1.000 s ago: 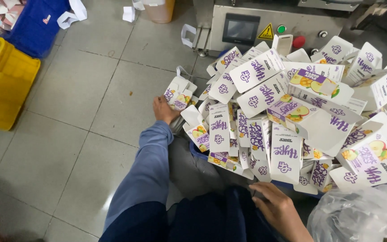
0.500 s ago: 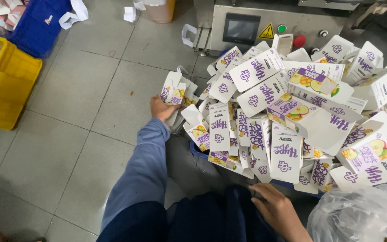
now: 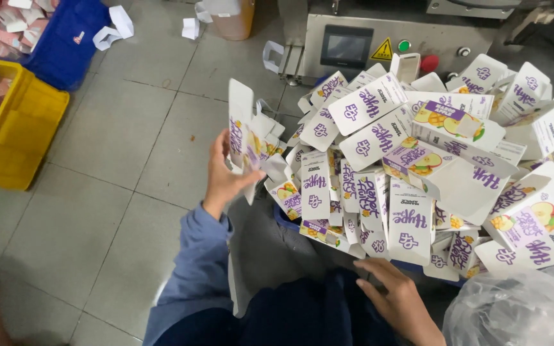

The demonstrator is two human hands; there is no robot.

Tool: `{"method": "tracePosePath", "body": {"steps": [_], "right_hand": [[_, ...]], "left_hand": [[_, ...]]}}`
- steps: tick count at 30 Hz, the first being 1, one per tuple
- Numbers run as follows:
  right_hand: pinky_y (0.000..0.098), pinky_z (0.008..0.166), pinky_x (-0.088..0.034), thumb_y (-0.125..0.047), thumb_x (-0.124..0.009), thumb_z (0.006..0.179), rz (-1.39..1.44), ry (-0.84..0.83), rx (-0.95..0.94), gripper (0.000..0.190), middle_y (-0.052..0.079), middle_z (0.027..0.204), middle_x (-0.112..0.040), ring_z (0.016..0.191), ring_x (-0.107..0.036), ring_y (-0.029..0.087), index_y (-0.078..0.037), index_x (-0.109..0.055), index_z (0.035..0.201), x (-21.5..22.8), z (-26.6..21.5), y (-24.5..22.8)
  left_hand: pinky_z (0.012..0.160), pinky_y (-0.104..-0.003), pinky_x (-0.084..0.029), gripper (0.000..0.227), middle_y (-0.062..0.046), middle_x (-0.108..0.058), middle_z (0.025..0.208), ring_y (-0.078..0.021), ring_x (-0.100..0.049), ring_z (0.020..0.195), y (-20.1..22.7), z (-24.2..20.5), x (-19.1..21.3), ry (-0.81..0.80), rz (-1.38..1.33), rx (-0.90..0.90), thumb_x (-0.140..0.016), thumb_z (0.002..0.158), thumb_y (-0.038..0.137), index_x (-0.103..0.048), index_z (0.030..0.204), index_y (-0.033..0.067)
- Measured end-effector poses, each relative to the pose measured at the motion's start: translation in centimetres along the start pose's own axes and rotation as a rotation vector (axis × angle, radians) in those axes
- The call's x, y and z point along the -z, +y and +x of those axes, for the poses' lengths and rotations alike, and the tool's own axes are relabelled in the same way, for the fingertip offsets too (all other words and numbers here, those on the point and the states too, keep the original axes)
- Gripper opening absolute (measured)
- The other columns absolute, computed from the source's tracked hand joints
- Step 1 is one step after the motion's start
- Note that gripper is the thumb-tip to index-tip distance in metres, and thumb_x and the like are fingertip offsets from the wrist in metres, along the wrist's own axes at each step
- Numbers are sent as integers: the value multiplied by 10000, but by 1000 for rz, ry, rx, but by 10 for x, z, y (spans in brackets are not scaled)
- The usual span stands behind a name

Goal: Folding flat cardboard templates into juice boxes and stacking them.

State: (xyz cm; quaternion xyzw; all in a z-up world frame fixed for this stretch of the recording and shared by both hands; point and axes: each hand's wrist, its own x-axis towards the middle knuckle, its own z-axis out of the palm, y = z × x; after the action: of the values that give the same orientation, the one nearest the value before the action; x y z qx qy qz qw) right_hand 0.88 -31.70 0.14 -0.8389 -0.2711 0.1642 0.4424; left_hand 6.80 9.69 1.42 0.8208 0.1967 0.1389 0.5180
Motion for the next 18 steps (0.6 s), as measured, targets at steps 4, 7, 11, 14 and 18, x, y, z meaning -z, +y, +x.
{"method": "tracePosePath", "body": {"steps": [4, 7, 11, 14, 18], "right_hand": [[410, 1055, -548, -281, -693, 916, 25, 415, 216, 427, 166, 1266, -684, 1229, -666, 304, -32, -658, 1262, 14, 19, -44], [496, 1049, -574, -249, -628, 993, -74, 667, 350, 295, 205, 1382, -531, 1352, -553, 384, -12, -687, 1157, 32, 29, -70], [646, 1223, -382, -214, -704, 985, -347, 721, 289, 284, 151, 1492, -471, 1495, -347, 436, -139, -695, 1258, 37, 44, -68], [600, 1204, -260, -228, -768, 900, -517, 779, 196, 378, 196, 1494, -471, 1516, -239, 500, -102, -730, 1254, 25, 50, -56], [587, 1207, -192, -247, -736, 918, -563, 804, 142, 438, 197, 1562, -407, 1538, -153, 495, -83, -687, 1321, 14, 47, -38]], "left_hand": [[1186, -548, -376, 1184, -186, -364, 1443, -376, -384, 1416, 66, -74, -45, -29, 134, -445, -952, 612, 421, -274, 1521, 80], [1061, -606, -421, 1197, -207, -350, 1381, -415, -355, 1353, 80, -108, -86, 28, 325, -435, -872, 647, 627, -288, 1536, 78], [1049, -588, -457, 1109, -178, -335, 1352, -393, -363, 1298, 87, -130, -131, 41, 298, -452, -894, 624, 568, -370, 1466, 72], [1165, -697, -232, 1232, -180, -354, 1297, -440, -354, 1233, 74, -137, -155, 117, 245, -575, -964, 531, 563, -402, 1481, 15], [1166, -672, -235, 1092, -159, -371, 1253, -398, -373, 1202, 79, -143, -168, 175, 345, -648, -886, 629, 569, -443, 1451, 3]]}}
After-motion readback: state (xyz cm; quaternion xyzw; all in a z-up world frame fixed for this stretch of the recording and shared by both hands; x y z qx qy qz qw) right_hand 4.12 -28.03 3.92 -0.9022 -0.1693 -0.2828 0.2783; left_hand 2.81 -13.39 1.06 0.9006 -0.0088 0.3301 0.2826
